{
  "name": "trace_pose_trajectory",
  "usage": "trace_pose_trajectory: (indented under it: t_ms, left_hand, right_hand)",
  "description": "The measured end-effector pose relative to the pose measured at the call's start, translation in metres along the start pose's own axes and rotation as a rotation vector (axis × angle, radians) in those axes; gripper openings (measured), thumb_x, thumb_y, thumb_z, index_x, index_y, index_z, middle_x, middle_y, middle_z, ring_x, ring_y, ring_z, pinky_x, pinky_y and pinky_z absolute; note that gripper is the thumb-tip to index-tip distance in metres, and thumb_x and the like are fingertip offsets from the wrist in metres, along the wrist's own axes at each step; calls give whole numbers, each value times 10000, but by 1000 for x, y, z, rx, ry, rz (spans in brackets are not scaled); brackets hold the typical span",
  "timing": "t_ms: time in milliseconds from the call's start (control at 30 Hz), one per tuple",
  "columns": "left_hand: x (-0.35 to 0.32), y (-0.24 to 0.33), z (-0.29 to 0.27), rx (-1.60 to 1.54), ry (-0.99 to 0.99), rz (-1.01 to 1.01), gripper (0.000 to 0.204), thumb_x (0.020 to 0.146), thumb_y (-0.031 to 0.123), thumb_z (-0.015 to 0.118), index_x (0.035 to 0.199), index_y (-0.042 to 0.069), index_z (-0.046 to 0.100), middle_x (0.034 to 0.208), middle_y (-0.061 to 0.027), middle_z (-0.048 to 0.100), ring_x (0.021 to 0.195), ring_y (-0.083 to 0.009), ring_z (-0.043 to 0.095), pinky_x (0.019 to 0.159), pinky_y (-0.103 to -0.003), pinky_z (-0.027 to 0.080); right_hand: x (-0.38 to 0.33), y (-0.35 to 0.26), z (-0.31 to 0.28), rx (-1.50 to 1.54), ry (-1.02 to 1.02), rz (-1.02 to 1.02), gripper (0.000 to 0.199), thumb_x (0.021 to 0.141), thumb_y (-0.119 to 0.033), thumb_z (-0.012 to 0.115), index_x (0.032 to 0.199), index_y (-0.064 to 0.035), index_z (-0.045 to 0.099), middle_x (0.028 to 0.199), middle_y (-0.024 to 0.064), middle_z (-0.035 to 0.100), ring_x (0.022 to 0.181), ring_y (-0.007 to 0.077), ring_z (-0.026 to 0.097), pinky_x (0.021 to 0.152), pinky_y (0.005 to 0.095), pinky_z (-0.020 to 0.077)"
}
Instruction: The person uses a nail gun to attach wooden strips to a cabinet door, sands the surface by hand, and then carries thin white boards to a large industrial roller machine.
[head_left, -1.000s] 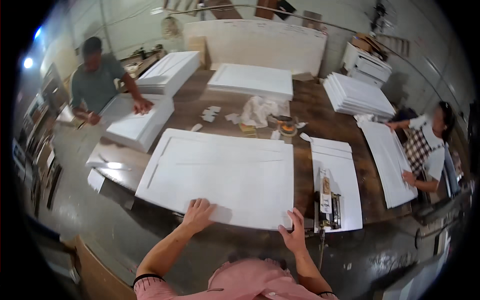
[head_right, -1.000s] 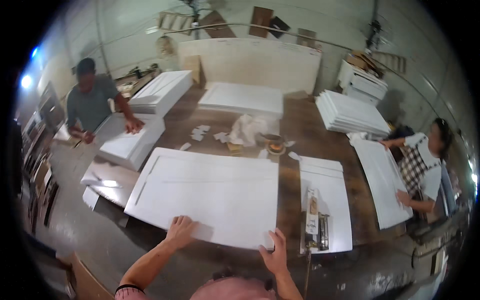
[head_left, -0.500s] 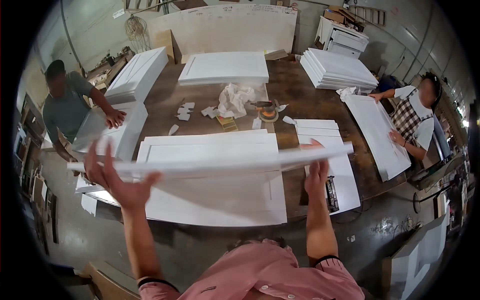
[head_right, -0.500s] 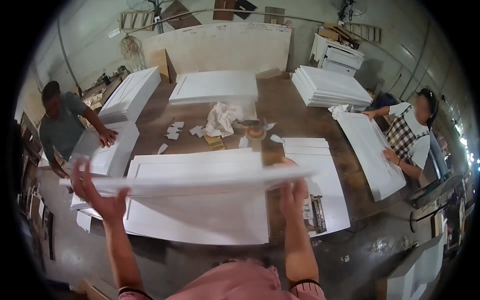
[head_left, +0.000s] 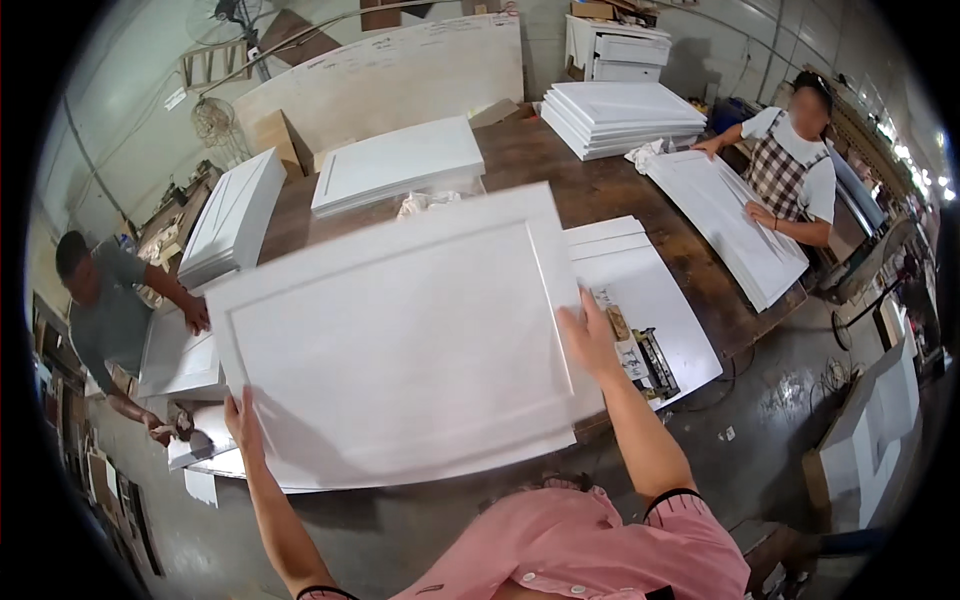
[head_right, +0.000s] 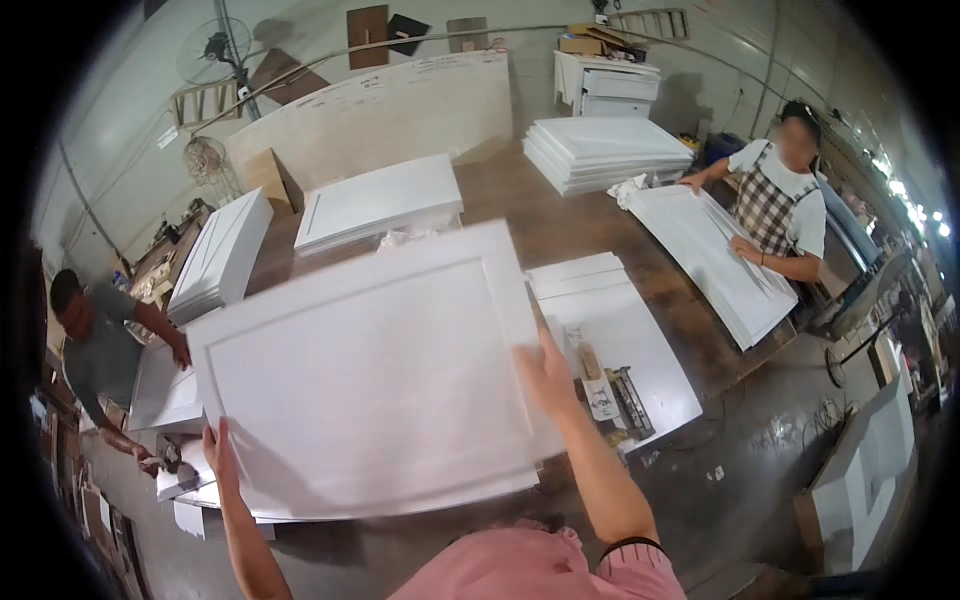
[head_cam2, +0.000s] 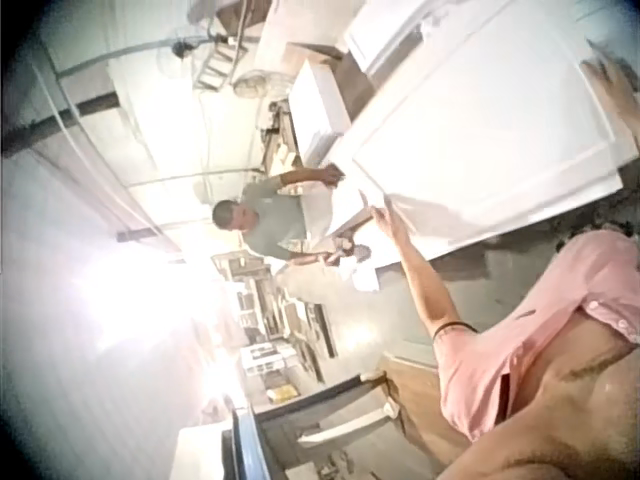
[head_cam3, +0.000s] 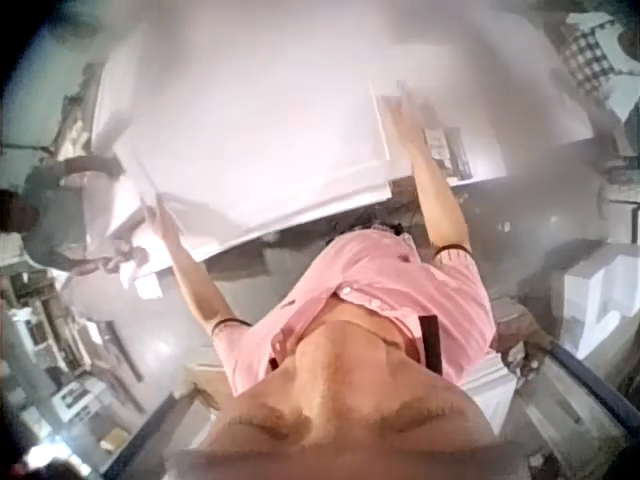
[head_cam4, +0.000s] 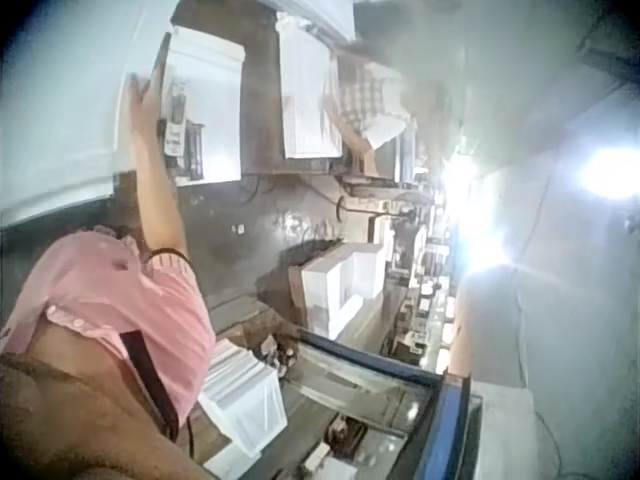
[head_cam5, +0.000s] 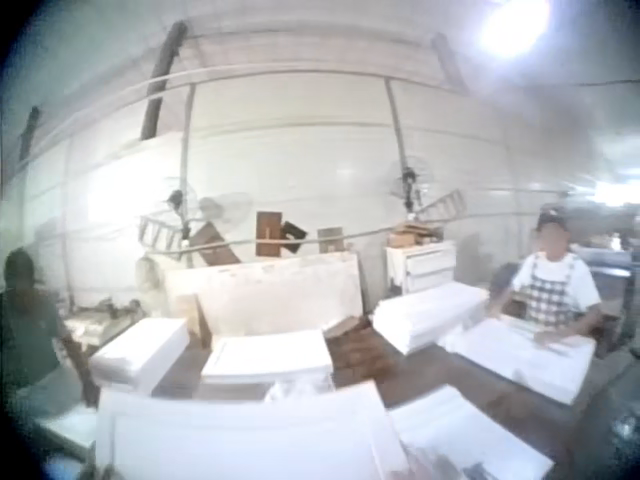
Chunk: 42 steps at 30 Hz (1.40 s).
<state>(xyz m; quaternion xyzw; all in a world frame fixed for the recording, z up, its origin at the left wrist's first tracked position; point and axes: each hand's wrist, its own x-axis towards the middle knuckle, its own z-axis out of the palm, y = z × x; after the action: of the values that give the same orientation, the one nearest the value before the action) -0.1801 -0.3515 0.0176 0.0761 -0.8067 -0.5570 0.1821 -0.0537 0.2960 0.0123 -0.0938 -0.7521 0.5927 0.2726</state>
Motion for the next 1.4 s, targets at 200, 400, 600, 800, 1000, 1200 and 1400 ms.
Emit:
trace_pose_trajectory:
  t_ms: [200, 400, 600, 800, 1000, 1200, 1400]
  left_hand:
    - [-44, -44, -24, 301, -167, -349, 537, 968, 374, 748, 1271, -58, 650, 1234, -195, 673, 1112, -270, 602, 970, -383, 479]
    - [-91, -49, 38, 646, 9, 244, 659, 910, 273, 806, 1493, 101, 551, 1664, -234, 289, 1524, -439, 278, 1233, -546, 290]
    - [-216, 38, 185, 680, -564, 380, 747, 877, 426, 764, 1505, 103, 521, 1608, -293, 362, 1531, -476, 259, 1204, -727, 144]
    - [-263, 89, 261, 582, -670, 514, 693, 934, 432, 711, 1518, 121, 505, 1624, -227, 377, 1536, -451, 273, 1234, -698, 139]
    - [-267, 91, 284, 529, -607, 549, 626, 890, 331, 766, 1449, 123, 576, 1590, -147, 465, 1502, -388, 379, 1242, -639, 207]
    - [-267, 94, 288, 542, -607, 558, 593, 879, 303, 769, 1411, 104, 601, 1552, -134, 502, 1487, -372, 400, 1234, -637, 231]
    - [-265, 97, 294, 571, -561, 519, 548, 859, 257, 782, 1370, 125, 634, 1499, -91, 553, 1456, -343, 444, 1227, -619, 266]
  right_hand:
    - [-50, 29, -21, -164, -147, 335, 636, 979, -327, 661, 1508, -20, 486, 1358, 235, 652, 1297, 331, 608, 1103, 390, 452]
    - [-9, 81, -53, -1023, 58, 128, 643, 918, -359, 718, 1507, -195, 519, 1500, 193, 508, 1299, 493, 526, 1059, 573, 473]
    - [4, 125, -91, -1017, -28, 313, 497, 886, -286, 733, 1377, -291, 661, 1180, 163, 667, 1090, 401, 641, 927, 502, 543]
    - [-42, 8, -41, -601, 57, 136, 455, 848, -172, 780, 1290, -103, 693, 986, 144, 699, 816, 282, 694, 783, 387, 560]
    - [-107, -5, 31, -1019, -267, -155, 514, 813, -330, 775, 1308, -270, 654, 954, 66, 709, 875, 303, 704, 821, 482, 537]
    - [-39, 25, 32, -996, -188, -195, 510, 812, -316, 777, 1298, -261, 631, 903, 34, 729, 868, 302, 696, 848, 492, 459]
    - [-14, 21, 7, -693, -387, -120, 461, 856, -365, 781, 1275, -219, 653, 965, 22, 706, 939, 299, 665, 888, 492, 451]
